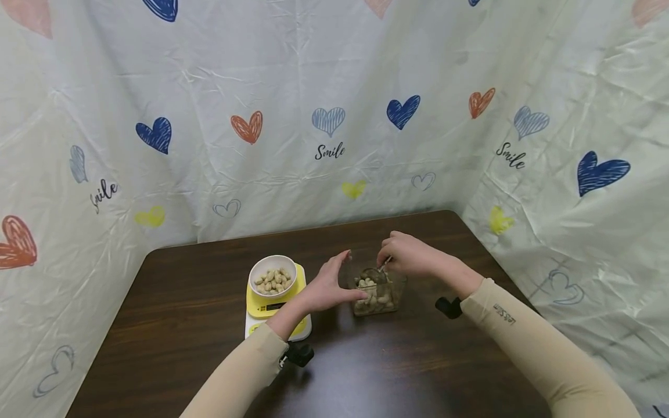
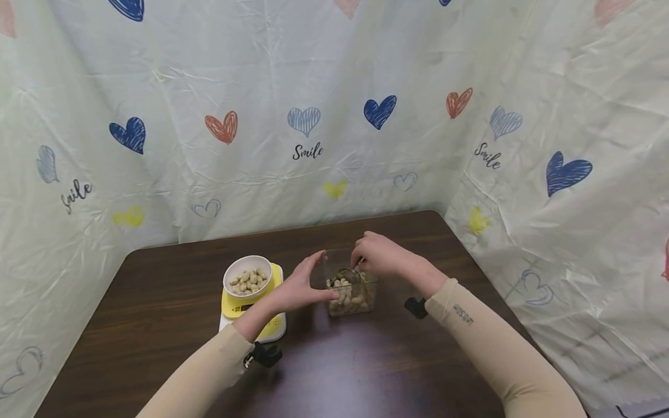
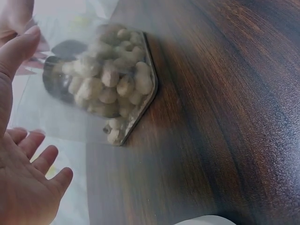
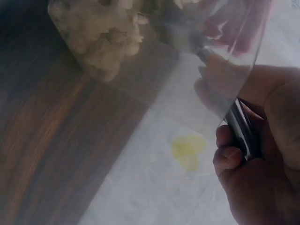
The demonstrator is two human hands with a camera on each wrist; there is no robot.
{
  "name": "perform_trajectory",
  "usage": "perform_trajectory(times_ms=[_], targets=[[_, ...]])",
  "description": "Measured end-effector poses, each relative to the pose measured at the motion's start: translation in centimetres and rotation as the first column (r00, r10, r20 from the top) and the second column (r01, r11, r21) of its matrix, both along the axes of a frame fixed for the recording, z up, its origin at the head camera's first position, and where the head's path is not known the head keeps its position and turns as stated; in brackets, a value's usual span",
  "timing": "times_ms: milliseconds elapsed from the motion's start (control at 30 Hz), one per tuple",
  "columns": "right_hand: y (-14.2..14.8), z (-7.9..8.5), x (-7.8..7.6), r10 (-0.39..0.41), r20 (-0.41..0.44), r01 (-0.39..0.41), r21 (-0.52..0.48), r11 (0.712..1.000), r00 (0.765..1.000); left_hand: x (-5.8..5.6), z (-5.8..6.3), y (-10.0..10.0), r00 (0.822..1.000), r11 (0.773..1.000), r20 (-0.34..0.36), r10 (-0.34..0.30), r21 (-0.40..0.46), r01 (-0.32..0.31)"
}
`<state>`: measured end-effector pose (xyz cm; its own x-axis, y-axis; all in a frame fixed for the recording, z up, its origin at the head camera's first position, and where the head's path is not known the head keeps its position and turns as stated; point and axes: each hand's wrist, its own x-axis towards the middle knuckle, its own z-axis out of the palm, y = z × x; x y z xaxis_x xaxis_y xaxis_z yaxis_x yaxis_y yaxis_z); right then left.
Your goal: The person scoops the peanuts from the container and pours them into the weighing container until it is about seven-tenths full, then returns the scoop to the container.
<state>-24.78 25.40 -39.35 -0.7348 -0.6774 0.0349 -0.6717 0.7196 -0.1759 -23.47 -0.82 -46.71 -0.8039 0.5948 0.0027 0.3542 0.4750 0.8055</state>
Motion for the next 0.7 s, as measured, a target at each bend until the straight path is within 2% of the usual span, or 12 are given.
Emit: perform_trajectory(times_ms=[233,467,700], targets=[[0.9,0.6,-0.3,-0.052,0.124,0.054,-0.019,0.998,0.991,-0.2,-0.3,0.1,1.000,1.000,-0.008,-0.003,0.004,0.003],[1.8,1.4,-0.5,-0.122,0.270,0.154,-0.101,0.983,0.955,-0.2,-0.3,0.2,1.000,1.000,0.000,0.001,0.009,-0.001],[2.6,2.1,-1.0,-0.154,0.323,0.207,-0.137,0.969,0.934,-0.1,-0.3,0.1,1.000,1.000,-0.001,0.000,0.020,0.000]])
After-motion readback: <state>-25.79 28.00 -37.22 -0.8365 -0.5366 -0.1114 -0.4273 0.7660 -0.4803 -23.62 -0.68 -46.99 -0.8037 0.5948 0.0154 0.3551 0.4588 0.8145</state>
